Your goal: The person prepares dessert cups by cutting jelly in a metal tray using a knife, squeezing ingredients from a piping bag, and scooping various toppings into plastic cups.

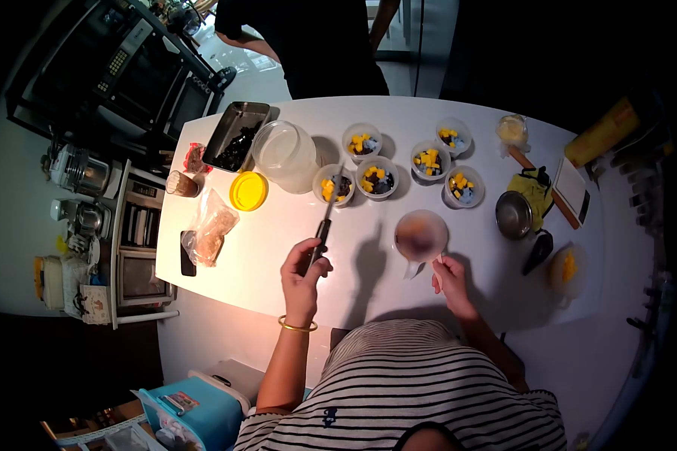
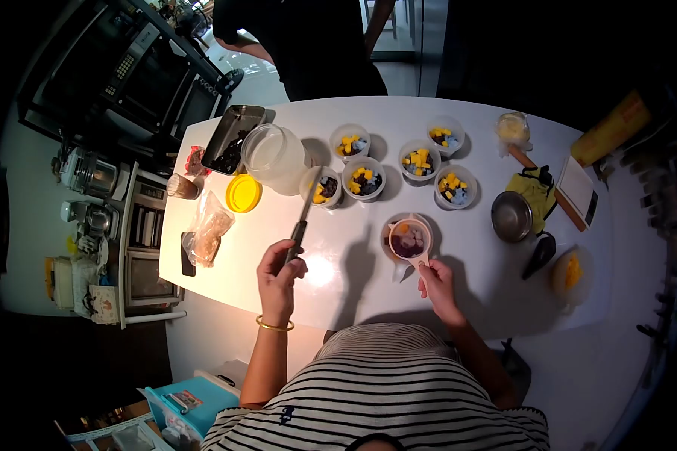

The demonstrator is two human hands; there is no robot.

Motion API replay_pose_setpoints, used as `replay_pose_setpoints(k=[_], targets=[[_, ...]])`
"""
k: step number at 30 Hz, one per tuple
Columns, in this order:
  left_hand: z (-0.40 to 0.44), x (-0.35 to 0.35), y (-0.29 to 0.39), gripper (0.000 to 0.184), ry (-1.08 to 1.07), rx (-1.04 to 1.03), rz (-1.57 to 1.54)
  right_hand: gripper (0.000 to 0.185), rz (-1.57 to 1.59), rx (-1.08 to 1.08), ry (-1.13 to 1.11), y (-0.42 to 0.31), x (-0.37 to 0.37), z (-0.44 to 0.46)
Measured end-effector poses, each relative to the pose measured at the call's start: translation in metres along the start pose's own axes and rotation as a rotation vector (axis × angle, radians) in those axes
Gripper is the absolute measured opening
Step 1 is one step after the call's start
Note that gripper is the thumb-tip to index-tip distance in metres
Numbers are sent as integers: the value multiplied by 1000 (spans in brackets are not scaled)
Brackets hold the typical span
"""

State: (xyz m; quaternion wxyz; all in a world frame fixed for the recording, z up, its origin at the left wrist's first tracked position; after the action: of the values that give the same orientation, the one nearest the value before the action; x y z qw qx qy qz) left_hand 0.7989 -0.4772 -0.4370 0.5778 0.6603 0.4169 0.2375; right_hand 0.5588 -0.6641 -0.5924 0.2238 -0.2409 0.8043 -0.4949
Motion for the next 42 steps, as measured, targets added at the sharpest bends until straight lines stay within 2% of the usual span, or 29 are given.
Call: replay_pose_setpoints(k=[3,4,8,11,13,15,18,19,22,26,29,31,36,37,38,40,41,42], targets=[[2,2,20,41,-42,-126,150,18,9,-6,9,-3,0,-1],[6,7,16,51,-60,-113,183,18,20,-8,11,-4,-1,-1],[17,10,23,53,-77,-211,276,18,-4,-33,0,-1,0,2],[21,20,26,42,16,-268,316,16,-5,-67,10,0,1,2],[20,19,40,22,112,-416,435,15,-5,-61,13,2,3,3],[24,11,40,17,140,-342,301,14,1,-49,16,-1,4,5],[31,-24,46,16,20,-469,513,12,3,-90,3,1,5,8],[33,-35,43,19,-10,-459,580,12,13,-92,8,4,7,9],[34,-56,50,23,-43,-607,708,11,31,-97,4,7,5,14],[36,-34,65,22,97,-621,717,12,46,-115,-1,14,7,16],[30,1,77,20,282,-629,650,11,29,-85,-11,20,9,20],[29,26,72,19,344,-578,503,10,19,-88,-23,22,9,19],[7,51,72,25,509,-646,664,8,-29,-82,6,24,8,19],[-6,43,71,29,510,-742,866,8,-90,-93,-1,21,4,18],[-15,42,55,32,456,-702,909,9,-150,-104,13,19,7,14],[-28,39,7,36,274,-610,986,11,-196,28,-57,14,5,10],[-31,37,-20,38,176,-568,1037,12,-149,-50,13,18,6,8],[-31,35,-43,40,96,-467,1118,12,-143,-63,-15,25,7,9]])
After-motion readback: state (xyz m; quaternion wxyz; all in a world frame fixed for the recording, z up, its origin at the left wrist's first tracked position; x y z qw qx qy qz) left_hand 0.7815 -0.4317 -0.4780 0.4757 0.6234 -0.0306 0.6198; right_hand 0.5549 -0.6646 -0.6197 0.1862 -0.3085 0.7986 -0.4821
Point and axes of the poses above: each hand's wrist, its own z-axis towards the middle knuckle, its own x-axis out of the back of the hand, y = z × x, the point moved 10 cm from there along z, towards the middle knuckle, and after that the axes turned 5 degrees about x, right-handed, at the moved point
